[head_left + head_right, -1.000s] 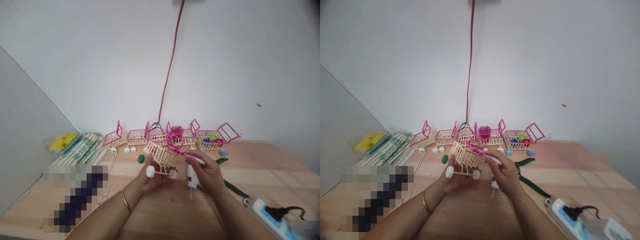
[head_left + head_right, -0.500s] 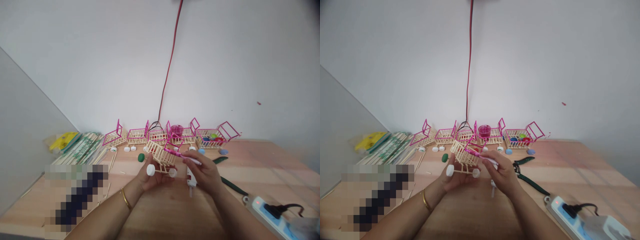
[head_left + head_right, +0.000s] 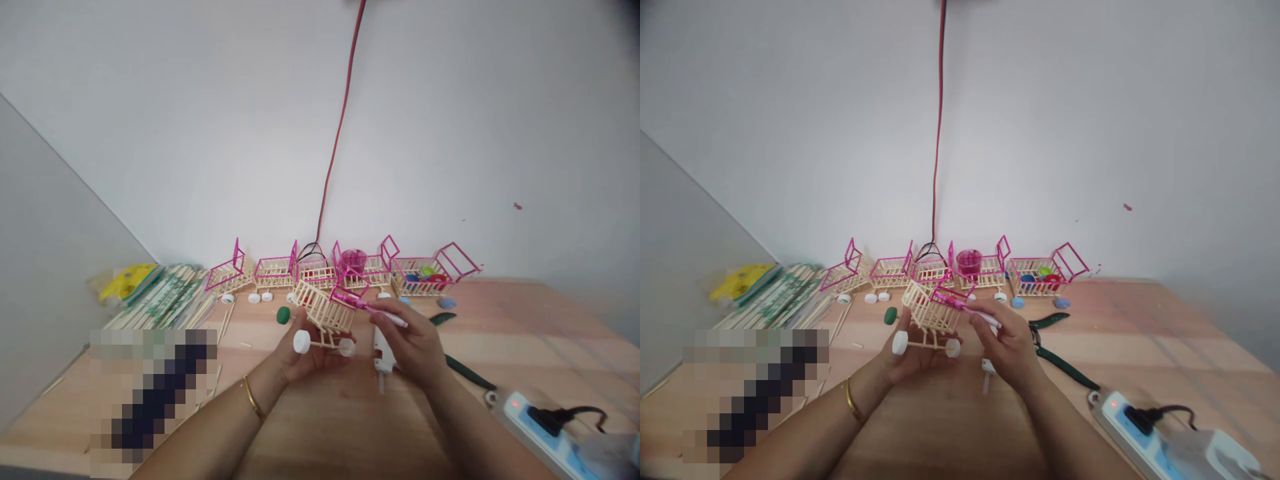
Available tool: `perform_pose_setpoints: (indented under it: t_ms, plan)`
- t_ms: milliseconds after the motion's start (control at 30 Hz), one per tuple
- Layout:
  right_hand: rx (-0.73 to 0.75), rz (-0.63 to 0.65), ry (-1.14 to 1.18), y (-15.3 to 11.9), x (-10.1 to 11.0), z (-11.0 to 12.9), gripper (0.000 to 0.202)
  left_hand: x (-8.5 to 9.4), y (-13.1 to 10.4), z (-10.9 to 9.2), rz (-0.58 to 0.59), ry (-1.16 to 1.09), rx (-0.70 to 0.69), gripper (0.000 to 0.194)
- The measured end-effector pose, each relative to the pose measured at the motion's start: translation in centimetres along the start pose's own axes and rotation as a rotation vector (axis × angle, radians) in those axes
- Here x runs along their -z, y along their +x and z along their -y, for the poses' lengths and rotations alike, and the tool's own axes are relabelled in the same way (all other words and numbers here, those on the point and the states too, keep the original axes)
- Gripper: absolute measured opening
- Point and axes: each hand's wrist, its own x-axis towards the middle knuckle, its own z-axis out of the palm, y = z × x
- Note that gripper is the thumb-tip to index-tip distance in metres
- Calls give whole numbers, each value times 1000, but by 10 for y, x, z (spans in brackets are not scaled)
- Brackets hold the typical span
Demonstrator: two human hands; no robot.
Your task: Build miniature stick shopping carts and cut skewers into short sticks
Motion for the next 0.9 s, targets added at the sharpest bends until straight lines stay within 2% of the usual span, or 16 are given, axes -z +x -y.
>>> perform_pose_setpoints:
  t_ms: [100,233,467,600,900]
  plan:
    - [-16,-39,1,0,1,1,16,2,1,0,-49,-8,-30,74]
    - [-31,-29,-20,0,2,2,18,3,2,-1,-96,-19,-71,70]
    - [-45,-66,4,1,2,4,18,2,1,-2,-93,-6,-73,68]
    - [-57,-61,-7,2,1,5,19,2,1,-1,-134,38,-138,60]
    - [-57,-25,-26,3,3,5,18,1,4,-4,-225,136,-290,56]
